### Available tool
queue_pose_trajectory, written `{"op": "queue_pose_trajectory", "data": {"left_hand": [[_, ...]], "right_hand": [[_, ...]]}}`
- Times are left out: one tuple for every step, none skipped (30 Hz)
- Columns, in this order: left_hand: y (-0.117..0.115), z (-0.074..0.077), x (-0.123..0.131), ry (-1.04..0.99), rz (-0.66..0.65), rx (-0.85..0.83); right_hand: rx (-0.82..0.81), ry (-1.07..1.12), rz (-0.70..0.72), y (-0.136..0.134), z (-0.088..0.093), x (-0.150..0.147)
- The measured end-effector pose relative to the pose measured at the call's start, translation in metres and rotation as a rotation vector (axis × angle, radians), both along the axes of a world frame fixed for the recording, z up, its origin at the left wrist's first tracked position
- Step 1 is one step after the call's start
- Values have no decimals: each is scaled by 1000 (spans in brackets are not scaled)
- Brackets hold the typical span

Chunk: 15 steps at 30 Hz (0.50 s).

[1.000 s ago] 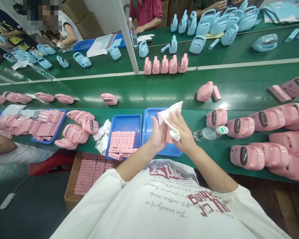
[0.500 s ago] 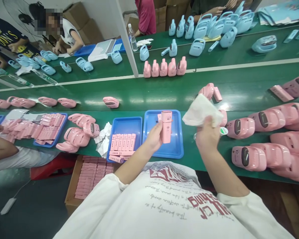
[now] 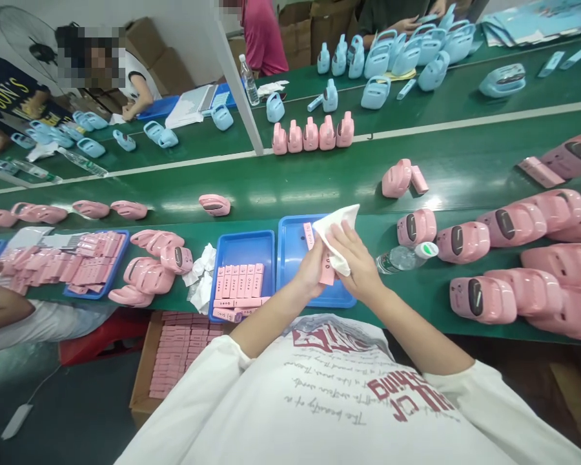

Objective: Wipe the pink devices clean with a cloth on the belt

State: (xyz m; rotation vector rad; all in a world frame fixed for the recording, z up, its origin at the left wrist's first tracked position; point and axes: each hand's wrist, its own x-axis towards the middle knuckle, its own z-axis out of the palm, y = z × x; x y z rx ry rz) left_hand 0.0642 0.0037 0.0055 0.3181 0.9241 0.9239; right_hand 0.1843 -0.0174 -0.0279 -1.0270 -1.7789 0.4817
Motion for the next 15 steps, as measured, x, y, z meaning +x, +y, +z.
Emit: {"op": "queue_pose_trajectory", "data": {"left_hand": [[1,1,0,-6,-22,19],[2,2,-2,-7,-46,32],[3,4,-4,-4,-74,34],[5,5,-6,2,-100,23],[6,6,-8,6,-118,11],[7,6,-9,5,-123,2],[7,6,-9,0,-122,2],[6,6,-8,-7,-119,12],[5,6,-6,-15,-121,24],[4,5,-2,-23,-129,30],[3,5,2,-27,-131,31],[2,4,6,-23,-113,26],[1,4,10,-12,-80,12],[2,3,13,-1,-39,-9],[3,4,14,6,-2,-34]], "right_hand": [[-91,128,10,-1,-1,1],[-171,252,3,-3,-1,3],[-234,385,-47,-4,-2,6],[-275,535,-146,-4,-2,9],[-294,688,-264,-3,-2,13],[-296,832,-373,-1,0,17],[-292,955,-459,2,2,20],[-298,1049,-522,5,5,21],[-314,1073,-544,8,8,21],[-332,1007,-521,10,11,19],[-340,875,-469,11,13,15],[-324,700,-397,11,13,11],[-282,500,-308,10,13,5],[-218,301,-218,7,11,0],[-138,126,-144,3,8,-5]]}}
